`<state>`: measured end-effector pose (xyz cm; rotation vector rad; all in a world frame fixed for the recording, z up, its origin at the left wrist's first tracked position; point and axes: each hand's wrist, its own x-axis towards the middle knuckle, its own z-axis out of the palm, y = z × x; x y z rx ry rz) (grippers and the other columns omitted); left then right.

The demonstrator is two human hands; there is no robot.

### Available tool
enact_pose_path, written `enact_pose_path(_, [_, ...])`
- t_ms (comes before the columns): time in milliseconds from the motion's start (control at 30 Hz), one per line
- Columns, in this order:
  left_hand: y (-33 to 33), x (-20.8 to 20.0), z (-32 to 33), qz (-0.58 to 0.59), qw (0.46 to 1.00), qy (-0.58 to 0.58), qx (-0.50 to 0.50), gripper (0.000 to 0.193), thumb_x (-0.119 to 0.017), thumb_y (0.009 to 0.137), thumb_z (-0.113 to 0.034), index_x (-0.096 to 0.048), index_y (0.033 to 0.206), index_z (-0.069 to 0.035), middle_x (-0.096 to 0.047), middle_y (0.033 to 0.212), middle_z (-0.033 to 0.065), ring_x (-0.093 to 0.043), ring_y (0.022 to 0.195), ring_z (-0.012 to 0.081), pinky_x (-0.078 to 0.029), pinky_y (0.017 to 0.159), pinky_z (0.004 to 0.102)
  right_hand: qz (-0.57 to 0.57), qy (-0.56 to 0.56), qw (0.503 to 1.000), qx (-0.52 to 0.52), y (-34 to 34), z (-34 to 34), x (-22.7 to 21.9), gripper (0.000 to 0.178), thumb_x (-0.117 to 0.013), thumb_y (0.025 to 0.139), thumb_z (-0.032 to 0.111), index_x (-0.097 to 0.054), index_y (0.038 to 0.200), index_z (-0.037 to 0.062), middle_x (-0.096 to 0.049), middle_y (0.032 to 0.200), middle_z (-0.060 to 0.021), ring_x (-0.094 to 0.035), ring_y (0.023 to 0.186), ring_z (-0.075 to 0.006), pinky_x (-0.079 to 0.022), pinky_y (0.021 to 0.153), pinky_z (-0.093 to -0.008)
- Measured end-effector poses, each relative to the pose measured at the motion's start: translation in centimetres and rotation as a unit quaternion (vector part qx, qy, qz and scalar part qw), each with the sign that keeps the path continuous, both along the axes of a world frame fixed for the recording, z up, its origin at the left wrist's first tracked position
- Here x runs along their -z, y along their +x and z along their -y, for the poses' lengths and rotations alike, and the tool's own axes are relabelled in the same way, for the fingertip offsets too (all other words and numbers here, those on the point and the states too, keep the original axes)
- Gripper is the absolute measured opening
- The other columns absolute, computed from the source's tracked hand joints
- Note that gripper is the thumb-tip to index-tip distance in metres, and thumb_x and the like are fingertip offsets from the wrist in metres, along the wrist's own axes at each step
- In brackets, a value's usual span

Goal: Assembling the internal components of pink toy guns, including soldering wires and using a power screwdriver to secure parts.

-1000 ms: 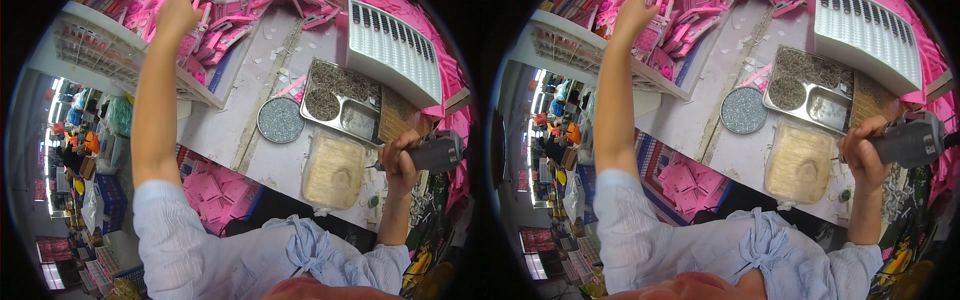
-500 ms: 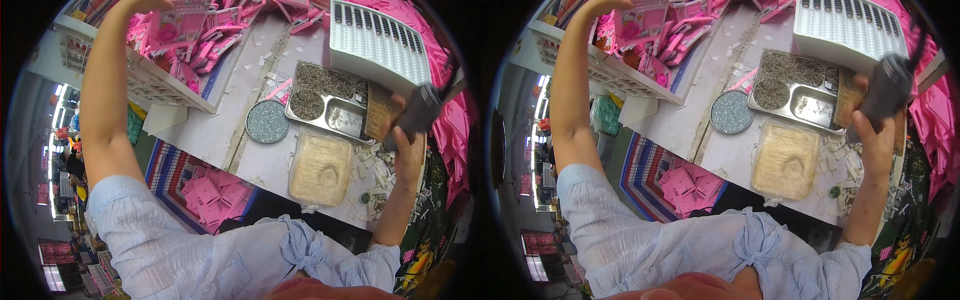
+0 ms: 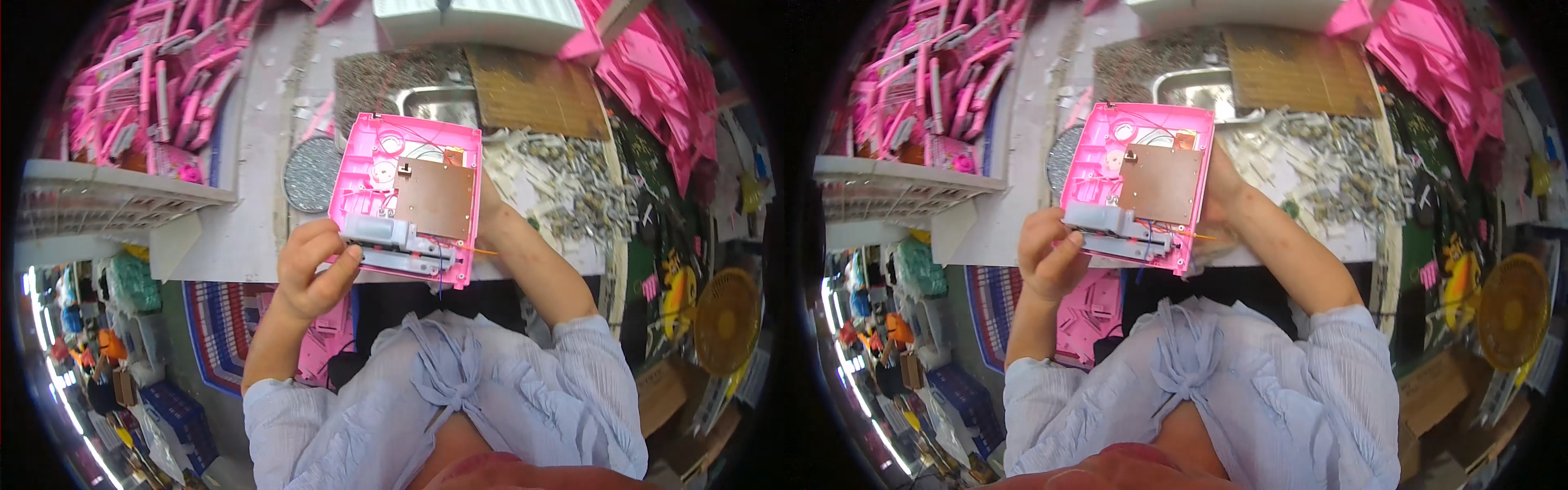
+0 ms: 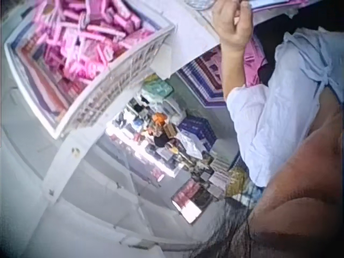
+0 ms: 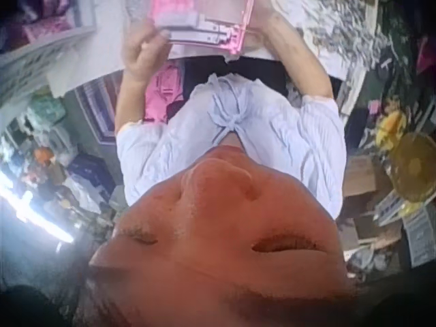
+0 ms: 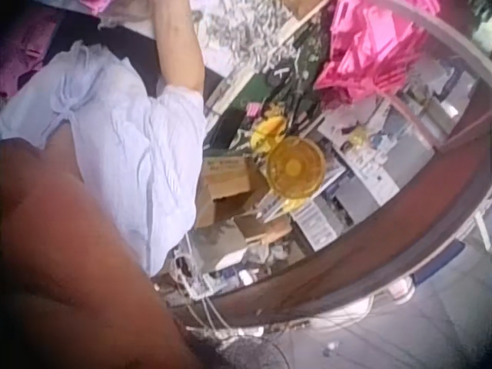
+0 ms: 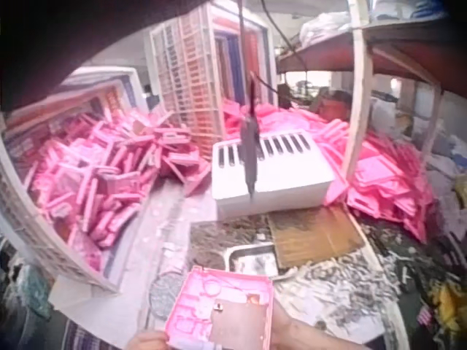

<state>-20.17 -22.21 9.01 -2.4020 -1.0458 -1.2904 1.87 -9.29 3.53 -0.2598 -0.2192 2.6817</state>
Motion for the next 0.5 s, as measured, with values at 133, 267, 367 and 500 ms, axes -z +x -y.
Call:
enact_pose_path(133, [1.8,4.2,1.1,0.042,0.999,-0.022,0.022,0.037,-0.077,0.069,0.009,-0.066,0.1,-0.007,-0.053,0.103,0.0093,-0.063,0.087,0.0299,-0.054,0.067,0.0383,-0.202,-0.053,0.978,-0.022,2.0,1.4,3.7,0.091,-0.026,0.098,0.072,-0.044,0.149,-0.0002,-0.053,0.146,-0.0216,-0.058,0.126,-0.0357,-0.045,0.107,-0.0523])
enact_pose_path(267, [1.9,6.4,2.1,0.057,0.996,-0.057,0.029,0.038,-0.077,0.064,0.007,-0.065,0.097,-0.008,-0.052,0.107,0.0097,-0.064,0.094,0.0313,-0.057,0.072,0.0377,-0.154,-0.018,0.985,0.071,3.1,1.9,3.9,0.099,-0.031,0.094,0.081,-0.036,0.155,0.0022,-0.051,0.147,-0.0222,-0.057,0.128,-0.0348,-0.043,0.11,-0.0522])
enact_pose_path(367, [1.1,8.5,2.2,0.067,0.994,-0.068,0.045,0.036,-0.078,0.064,0.0,-0.065,0.096,-0.01,-0.056,0.109,0.01,-0.065,0.104,0.0348,-0.059,0.078,0.0386,-0.022,-0.092,0.994,0.059,3.8,0.8,1.9,0.099,-0.046,0.088,0.082,-0.043,0.151,0.0056,-0.057,0.139,-0.022,-0.059,0.124,-0.0304,-0.05,0.103,-0.048])
enact_pose_path(500, [0.4,7.3,0.0,-0.016,0.999,-0.023,0.015,0.029,-0.075,0.069,-0.006,-0.063,0.095,-0.01,-0.065,0.113,0.011,-0.065,0.104,0.0369,-0.06,0.078,0.0412,0.035,0.229,0.97,-0.072,4.5,-1.6,4.0,0.092,-0.065,0.087,0.064,-0.042,0.148,-0.0019,-0.061,0.121,-0.0178,-0.063,0.115,-0.0261,-0.053,0.099,-0.038])
